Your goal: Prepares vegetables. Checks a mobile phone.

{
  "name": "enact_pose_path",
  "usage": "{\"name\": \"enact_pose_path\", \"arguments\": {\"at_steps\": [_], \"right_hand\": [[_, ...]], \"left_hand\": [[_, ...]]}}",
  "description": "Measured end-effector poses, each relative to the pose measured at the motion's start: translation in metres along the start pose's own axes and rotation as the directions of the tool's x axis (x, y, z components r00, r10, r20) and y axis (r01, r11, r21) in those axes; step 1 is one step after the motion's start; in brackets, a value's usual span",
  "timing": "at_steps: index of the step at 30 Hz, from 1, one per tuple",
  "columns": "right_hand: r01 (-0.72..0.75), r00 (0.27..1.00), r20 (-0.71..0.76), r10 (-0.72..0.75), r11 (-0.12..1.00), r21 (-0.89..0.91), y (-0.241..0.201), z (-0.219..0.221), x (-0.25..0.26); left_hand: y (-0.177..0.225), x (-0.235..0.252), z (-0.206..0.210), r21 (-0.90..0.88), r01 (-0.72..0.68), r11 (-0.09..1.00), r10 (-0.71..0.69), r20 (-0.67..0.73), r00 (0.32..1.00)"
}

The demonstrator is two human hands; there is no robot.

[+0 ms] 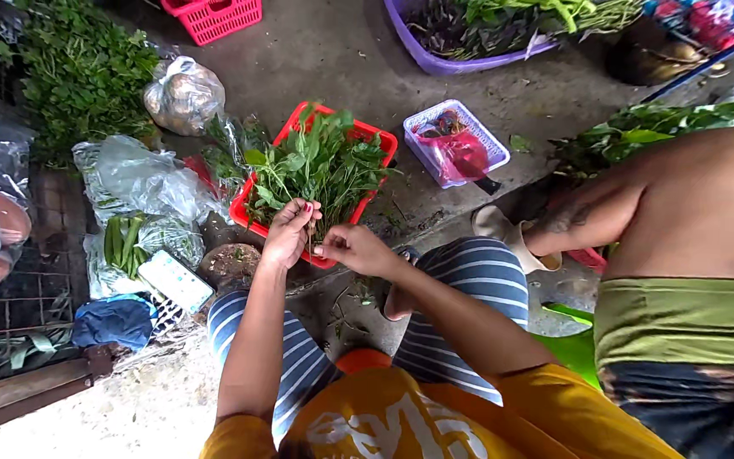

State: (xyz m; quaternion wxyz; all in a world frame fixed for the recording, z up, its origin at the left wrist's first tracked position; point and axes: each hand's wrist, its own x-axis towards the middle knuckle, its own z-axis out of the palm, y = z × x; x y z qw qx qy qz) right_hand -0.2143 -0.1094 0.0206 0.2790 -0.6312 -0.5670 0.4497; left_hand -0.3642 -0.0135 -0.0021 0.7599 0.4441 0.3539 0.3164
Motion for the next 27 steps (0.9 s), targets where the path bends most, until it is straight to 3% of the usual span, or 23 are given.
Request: {"name": "enact_pose_path", "arguments": {"at_steps": [5,10,16,24,27], "right_hand": [[0.133,0.964,-0.249,-0.089,0.977,0.166,0.002,-0.002,0.003],[0.289,0.899,-0.376,-0.227,0.95,0.119,-0.003,0.001,0.003],[0.353,0.872,-0.436,-0.222,0.902,0.247,-0.008,-0.003,0.002],[0.329,0.832,-0.513,-0.212,0.932,0.149,0.001,-0.006,0.001],[0.298,0.851,-0.484,-0.202,0.946,0.128,-0.002,-0.011,-0.002]], "left_hand": [[-0.005,-0.005,-0.004,0.057,-0.102,0.993,0.098,0.069,0.993],[-0.01,-0.001,0.004,-0.008,-0.197,0.98,0.197,0.12,0.973],[-0.017,-0.003,0.002,0.001,-0.19,0.982,0.188,0.116,0.975],[-0.027,-0.004,0.002,0.12,-0.145,0.982,0.135,0.087,0.987],[-0.027,-0.004,0.0,0.113,-0.152,0.982,0.141,0.102,0.985]]}}
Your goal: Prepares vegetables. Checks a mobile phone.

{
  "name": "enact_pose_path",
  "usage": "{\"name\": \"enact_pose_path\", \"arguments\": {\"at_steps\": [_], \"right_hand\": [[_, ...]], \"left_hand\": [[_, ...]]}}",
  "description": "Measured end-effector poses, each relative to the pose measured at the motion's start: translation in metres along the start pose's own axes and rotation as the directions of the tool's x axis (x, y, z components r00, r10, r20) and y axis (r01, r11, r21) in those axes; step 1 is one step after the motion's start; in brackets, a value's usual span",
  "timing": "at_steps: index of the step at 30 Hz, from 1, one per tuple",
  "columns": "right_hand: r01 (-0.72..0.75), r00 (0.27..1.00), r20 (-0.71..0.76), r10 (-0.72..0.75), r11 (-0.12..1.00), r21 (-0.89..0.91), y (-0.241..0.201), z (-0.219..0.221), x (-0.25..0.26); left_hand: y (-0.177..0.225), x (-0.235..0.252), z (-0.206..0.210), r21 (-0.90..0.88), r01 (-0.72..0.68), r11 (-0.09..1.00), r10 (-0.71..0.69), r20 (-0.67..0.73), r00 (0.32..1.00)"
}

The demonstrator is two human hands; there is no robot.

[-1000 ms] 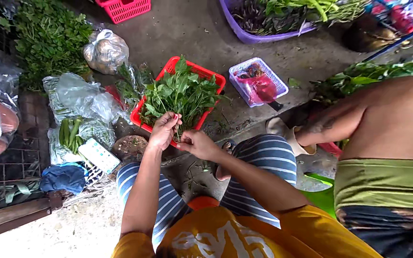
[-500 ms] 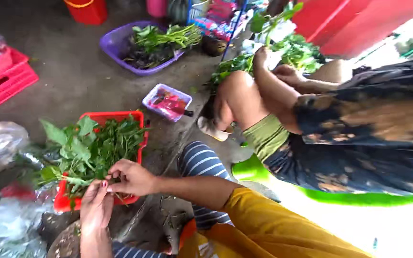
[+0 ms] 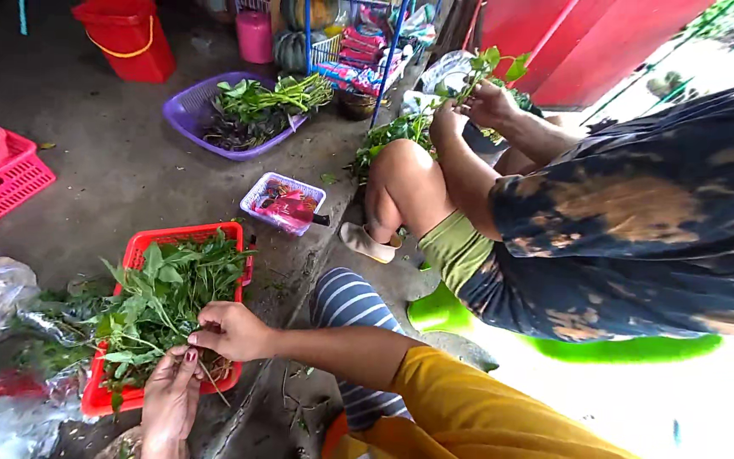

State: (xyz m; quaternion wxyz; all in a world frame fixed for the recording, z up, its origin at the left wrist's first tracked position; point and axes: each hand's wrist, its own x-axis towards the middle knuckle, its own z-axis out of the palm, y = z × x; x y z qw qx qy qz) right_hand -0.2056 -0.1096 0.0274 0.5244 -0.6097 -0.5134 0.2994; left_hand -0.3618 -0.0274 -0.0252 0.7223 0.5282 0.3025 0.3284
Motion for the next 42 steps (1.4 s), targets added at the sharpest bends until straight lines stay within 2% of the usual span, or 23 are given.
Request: {"name": "enact_pose_path", "arguments": {"at_steps": [8,15,17,18,19,21,22,23,24,27,29,32,38,42], "right_hand": [[0.004,0.996,0.09,0.001,0.999,-0.054,-0.006,-0.003,-0.003],[-0.158,0.972,0.198,0.123,0.973,0.169,-0.02,-0.008,-0.002],[-0.131,0.953,0.29,0.089,0.983,0.129,-0.028,-0.02,-0.005],[-0.093,0.914,0.4,0.065,0.995,0.049,-0.031,-0.027,-0.007],[-0.048,0.839,0.539,0.074,0.997,-0.062,-0.032,-0.031,-0.009],[0.037,0.608,0.751,0.256,0.936,-0.35,-0.037,-0.035,-0.01],[0.064,0.527,0.763,0.374,0.878,-0.475,-0.038,-0.034,-0.012],[0.066,0.494,0.737,0.461,0.825,-0.561,-0.037,-0.032,-0.012],[0.056,0.507,0.702,0.5,0.793,-0.606,-0.032,-0.032,-0.011],[0.008,0.704,0.568,0.427,0.794,-0.608,-0.013,-0.03,-0.005],[-0.042,0.794,0.47,0.386,0.806,-0.591,-0.008,-0.022,-0.002],[-0.054,0.821,0.427,0.378,0.797,-0.601,0.001,-0.011,-0.001],[0.131,0.898,0.406,0.168,0.78,-0.611,0.025,0.006,-0.006],[0.201,0.926,0.373,0.061,0.757,-0.622,0.023,0.008,-0.009]], "left_hand": [[0.007,0.002,-0.007,-0.03,-0.046,0.998,0.045,-0.052,0.998],[0.01,0.002,-0.012,0.044,-0.034,0.998,0.04,-0.152,0.988],[0.021,-0.002,-0.003,0.109,-0.03,0.994,0.05,-0.188,0.981],[0.03,-0.007,0.002,0.125,-0.011,0.992,0.04,-0.227,0.973],[0.037,-0.011,0.006,0.13,0.01,0.991,0.026,-0.275,0.961],[0.045,-0.011,0.007,0.128,0.064,0.99,-0.018,-0.336,0.942],[0.044,-0.01,0.003,0.12,0.084,0.989,-0.038,-0.343,0.938],[0.04,-0.009,-0.001,0.11,0.096,0.989,-0.053,-0.34,0.939],[0.036,-0.009,-0.005,0.105,0.095,0.99,-0.056,-0.323,0.945],[0.025,-0.007,-0.013,0.112,0.064,0.992,-0.035,-0.248,0.968],[0.022,-0.006,-0.013,0.111,0.037,0.993,-0.015,-0.2,0.98],[0.015,-0.002,-0.007,0.061,-0.017,0.998,0.025,-0.143,0.989],[0.014,-0.001,0.005,-0.071,0.004,0.997,-0.013,-0.128,0.992],[0.021,-0.003,0.011,-0.302,-0.008,0.953,-0.039,-0.149,0.988]]}}
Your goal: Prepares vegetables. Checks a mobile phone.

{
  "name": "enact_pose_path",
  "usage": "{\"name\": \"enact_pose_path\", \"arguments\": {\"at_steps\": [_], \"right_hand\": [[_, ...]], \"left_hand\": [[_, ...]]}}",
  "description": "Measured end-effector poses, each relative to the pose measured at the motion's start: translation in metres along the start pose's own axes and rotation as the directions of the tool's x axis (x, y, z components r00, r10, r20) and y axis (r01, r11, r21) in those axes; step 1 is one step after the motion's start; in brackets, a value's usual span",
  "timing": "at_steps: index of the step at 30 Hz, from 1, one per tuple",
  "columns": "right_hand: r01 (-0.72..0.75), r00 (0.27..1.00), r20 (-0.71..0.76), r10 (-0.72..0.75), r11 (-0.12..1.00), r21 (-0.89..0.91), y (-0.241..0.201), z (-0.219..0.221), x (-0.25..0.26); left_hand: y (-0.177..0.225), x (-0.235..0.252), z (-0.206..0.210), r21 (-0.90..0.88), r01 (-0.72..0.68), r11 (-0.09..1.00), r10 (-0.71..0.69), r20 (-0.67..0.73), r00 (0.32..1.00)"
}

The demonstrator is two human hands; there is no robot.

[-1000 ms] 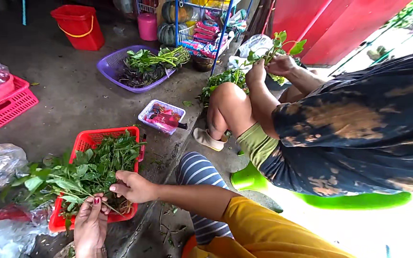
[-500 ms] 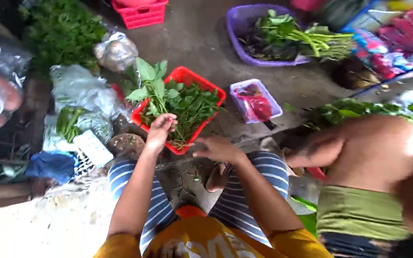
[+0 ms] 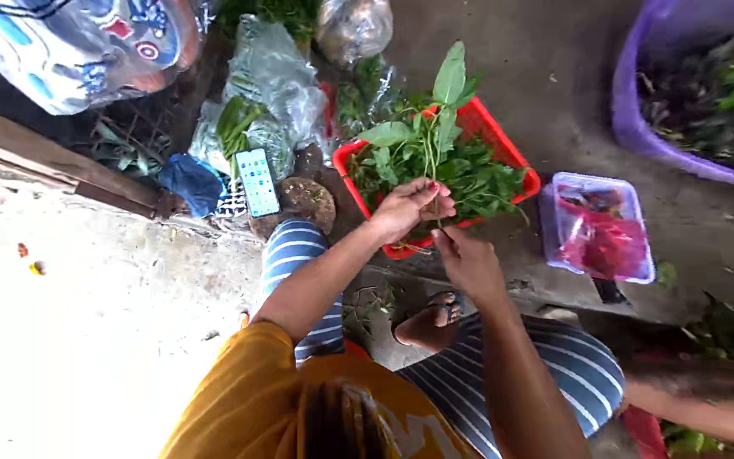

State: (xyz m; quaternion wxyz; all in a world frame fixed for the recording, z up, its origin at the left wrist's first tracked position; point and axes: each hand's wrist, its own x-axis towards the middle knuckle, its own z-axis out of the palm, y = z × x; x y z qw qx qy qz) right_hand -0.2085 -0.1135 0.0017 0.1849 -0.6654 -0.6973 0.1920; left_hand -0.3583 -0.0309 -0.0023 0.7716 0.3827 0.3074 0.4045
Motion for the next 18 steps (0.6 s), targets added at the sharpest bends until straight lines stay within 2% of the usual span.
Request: {"name": "enact_pose_path", "arguments": {"at_steps": [5,10,14,18], "right_hand": [[0.063,0.998,-0.032,-0.062,0.998,0.019,-0.005,0.005,0.003],[0.154,0.988,-0.002,-0.154,0.987,0.043,-0.021,0.008,0.001],[0.357,0.93,-0.086,-0.357,0.934,-0.022,-0.01,0.021,0.0],[0.47,0.882,0.0,-0.472,0.878,-0.091,-0.015,0.024,-0.01]], "left_hand": [[0.0,-0.005,0.004,-0.142,0.005,0.99,-0.01,-0.035,0.999],[-0.003,-0.004,-0.004,-0.108,-0.017,0.994,0.015,-0.023,1.0],[0.0,-0.003,-0.011,-0.111,0.159,0.981,-0.158,0.012,0.987],[0.003,-0.008,-0.015,-0.005,0.38,0.925,-0.379,0.059,0.923]]}}
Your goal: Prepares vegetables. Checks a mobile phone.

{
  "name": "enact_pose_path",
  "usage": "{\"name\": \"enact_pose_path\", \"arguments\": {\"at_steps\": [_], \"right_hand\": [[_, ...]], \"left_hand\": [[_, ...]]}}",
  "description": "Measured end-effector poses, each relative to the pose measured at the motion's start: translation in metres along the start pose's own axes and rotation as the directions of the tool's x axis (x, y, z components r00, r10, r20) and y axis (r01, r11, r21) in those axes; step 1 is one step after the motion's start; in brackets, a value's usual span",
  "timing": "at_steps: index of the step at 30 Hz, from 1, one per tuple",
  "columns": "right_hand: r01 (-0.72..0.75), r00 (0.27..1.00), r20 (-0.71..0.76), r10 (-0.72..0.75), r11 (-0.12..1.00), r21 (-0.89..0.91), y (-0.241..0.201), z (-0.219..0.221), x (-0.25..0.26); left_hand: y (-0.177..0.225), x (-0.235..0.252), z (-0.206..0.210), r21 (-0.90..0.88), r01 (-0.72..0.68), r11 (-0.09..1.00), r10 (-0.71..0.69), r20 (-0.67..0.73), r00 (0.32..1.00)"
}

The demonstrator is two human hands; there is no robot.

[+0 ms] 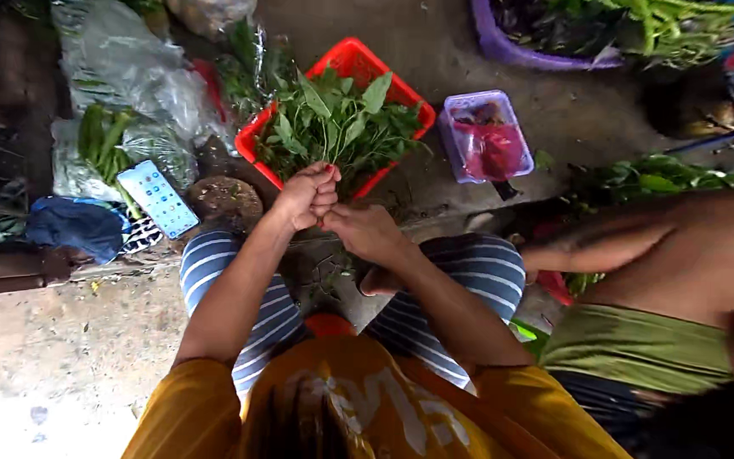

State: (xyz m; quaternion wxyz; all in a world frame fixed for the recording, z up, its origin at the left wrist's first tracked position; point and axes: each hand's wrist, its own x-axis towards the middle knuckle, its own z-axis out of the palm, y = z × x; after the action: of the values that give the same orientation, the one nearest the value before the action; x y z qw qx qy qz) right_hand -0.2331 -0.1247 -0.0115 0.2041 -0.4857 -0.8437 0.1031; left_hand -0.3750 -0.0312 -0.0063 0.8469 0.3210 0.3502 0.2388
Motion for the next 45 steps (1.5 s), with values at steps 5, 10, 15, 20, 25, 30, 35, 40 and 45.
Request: {"name": "enact_pose_path", "arguments": {"at_steps": [5,10,15,20,25,30,35,40,45], "right_hand": [[-0.125,0.789,0.614,0.011,0.982,0.144,-0.027,-0.017,-0.01],[-0.467,0.405,0.866,0.293,0.881,-0.079,-0.014,-0.014,-0.004],[-0.675,0.67,0.437,0.599,0.737,0.025,0.043,0.004,0.026],[-0.826,0.54,0.304,0.785,0.563,0.014,0.065,0.039,0.069],[-0.861,0.505,0.311,0.805,0.447,0.243,0.075,0.036,0.065],[-0.62,0.614,0.08,0.785,0.418,0.664,0.035,-0.015,0.041],[-0.38,0.81,-0.288,0.511,0.831,0.406,0.0,-0.027,0.01],[-0.323,0.828,-0.426,0.365,0.931,0.17,0.012,-0.003,0.007],[-0.331,0.847,-0.398,0.351,0.936,0.12,0.017,0.005,0.003]], "left_hand": [[-0.013,-0.013,-0.005,0.189,0.132,0.973,-0.15,0.082,0.985],[0.013,-0.018,-0.032,-0.119,-0.281,0.952,0.299,0.168,0.939],[0.025,-0.021,-0.038,-0.211,-0.277,0.937,0.299,0.079,0.951],[0.026,-0.012,-0.029,-0.2,-0.25,0.947,0.262,0.032,0.965],[0.031,-0.01,-0.037,-0.15,-0.277,0.949,0.275,-0.034,0.961],[0.04,-0.014,-0.041,-0.119,-0.3,0.947,0.292,-0.081,0.953],[0.031,-0.01,-0.029,-0.041,-0.278,0.96,0.276,-0.038,0.96],[0.022,-0.005,-0.009,0.097,-0.249,0.964,0.248,0.026,0.968],[0.015,0.004,-0.004,0.088,-0.209,0.974,0.206,0.042,0.978]]}}
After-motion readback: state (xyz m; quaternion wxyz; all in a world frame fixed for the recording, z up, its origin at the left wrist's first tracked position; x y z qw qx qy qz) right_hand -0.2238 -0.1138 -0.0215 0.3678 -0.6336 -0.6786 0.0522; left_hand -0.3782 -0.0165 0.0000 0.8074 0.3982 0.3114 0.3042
